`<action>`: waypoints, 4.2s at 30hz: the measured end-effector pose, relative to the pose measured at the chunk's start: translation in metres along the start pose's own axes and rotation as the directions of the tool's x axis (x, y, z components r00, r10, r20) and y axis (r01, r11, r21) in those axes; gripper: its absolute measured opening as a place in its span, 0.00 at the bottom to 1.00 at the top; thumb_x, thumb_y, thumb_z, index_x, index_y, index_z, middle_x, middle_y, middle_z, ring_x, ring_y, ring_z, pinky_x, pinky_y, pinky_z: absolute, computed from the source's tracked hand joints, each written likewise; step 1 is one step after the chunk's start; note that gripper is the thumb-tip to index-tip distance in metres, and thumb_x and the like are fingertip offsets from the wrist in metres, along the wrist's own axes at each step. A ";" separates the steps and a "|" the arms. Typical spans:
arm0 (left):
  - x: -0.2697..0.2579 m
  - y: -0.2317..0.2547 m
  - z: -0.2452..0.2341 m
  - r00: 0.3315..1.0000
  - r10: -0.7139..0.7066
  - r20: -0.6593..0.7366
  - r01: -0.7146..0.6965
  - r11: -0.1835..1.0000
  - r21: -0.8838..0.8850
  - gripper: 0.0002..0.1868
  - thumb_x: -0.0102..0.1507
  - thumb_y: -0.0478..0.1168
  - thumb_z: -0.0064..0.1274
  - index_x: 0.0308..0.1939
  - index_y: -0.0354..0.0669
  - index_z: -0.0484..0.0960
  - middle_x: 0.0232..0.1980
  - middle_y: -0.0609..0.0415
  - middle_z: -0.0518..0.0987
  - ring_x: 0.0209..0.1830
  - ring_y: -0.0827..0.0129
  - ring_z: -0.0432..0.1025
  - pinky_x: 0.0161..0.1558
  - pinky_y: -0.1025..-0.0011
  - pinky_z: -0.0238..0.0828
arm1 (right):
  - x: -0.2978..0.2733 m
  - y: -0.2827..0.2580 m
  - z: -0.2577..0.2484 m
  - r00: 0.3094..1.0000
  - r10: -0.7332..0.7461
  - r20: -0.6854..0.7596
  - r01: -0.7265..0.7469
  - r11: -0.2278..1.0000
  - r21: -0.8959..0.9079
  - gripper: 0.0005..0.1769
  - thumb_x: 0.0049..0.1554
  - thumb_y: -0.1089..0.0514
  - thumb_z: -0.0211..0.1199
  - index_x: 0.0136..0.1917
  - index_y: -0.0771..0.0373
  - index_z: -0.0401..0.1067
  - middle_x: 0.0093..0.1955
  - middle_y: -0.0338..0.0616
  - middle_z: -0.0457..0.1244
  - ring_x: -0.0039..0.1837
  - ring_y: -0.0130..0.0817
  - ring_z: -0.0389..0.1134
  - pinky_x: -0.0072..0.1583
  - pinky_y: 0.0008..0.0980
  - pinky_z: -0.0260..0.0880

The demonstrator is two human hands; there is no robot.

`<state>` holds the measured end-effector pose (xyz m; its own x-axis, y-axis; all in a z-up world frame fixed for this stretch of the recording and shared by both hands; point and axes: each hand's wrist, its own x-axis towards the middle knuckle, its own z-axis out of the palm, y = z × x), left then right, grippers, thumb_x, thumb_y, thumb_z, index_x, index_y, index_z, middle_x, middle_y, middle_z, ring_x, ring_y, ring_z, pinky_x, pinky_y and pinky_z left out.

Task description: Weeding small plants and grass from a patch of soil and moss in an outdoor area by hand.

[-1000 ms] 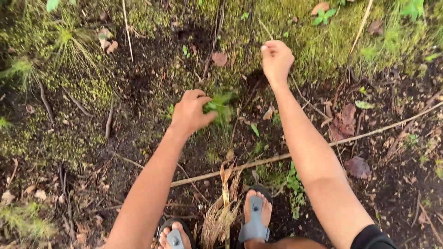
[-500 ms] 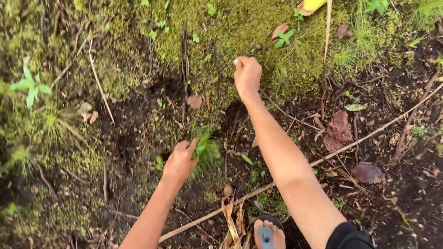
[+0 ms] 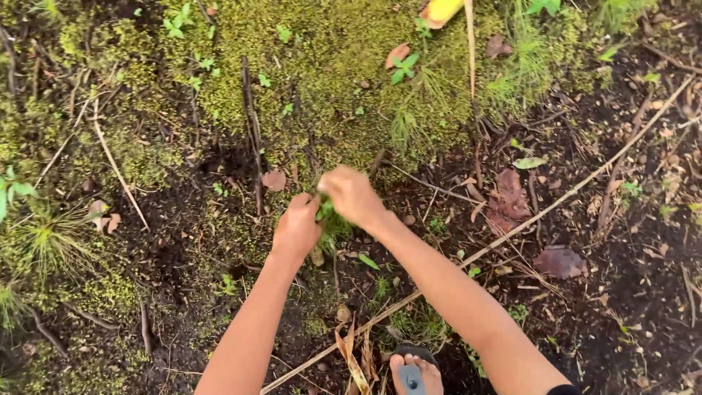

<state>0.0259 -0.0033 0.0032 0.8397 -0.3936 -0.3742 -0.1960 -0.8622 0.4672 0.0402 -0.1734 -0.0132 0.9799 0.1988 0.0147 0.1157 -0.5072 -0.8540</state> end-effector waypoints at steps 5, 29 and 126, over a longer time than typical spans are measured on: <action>-0.008 0.015 -0.019 0.999 0.028 0.026 -0.028 0.999 -0.028 0.29 0.55 0.31 0.63 0.61 0.34 0.76 0.56 0.44 0.76 0.51 0.53 0.77 0.53 0.61 0.80 | 0.009 -0.042 -0.052 0.932 0.201 0.303 -0.194 0.979 -0.053 0.13 0.59 0.64 0.57 0.56 0.62 0.77 0.49 0.48 0.70 0.46 0.35 0.72 0.49 0.35 0.76; 0.129 0.125 -0.041 0.999 0.029 -0.015 -0.024 0.967 0.252 0.13 0.63 0.38 0.51 0.52 0.43 0.80 0.58 0.45 0.76 0.62 0.54 0.70 0.62 0.51 0.65 | 0.061 0.088 -0.123 0.911 0.247 -0.329 -0.407 0.659 -0.632 0.05 0.54 0.69 0.60 0.41 0.71 0.77 0.45 0.65 0.68 0.47 0.59 0.73 0.49 0.51 0.76; -0.035 -0.066 -0.090 0.894 -0.397 -0.206 0.243 0.818 -0.520 0.14 0.69 0.45 0.48 0.53 0.45 0.82 0.52 0.47 0.82 0.49 0.53 0.77 0.50 0.56 0.76 | 0.046 -0.121 0.061 0.943 0.128 0.306 0.054 0.852 -0.520 0.09 0.56 0.63 0.59 0.46 0.65 0.80 0.44 0.55 0.71 0.46 0.51 0.74 0.51 0.48 0.75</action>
<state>0.0553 0.0963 0.0569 0.9331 0.0558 -0.3552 0.3076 -0.6354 0.7082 0.0612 -0.0516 0.0588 0.8895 0.3796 -0.2544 0.2357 -0.8580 -0.4564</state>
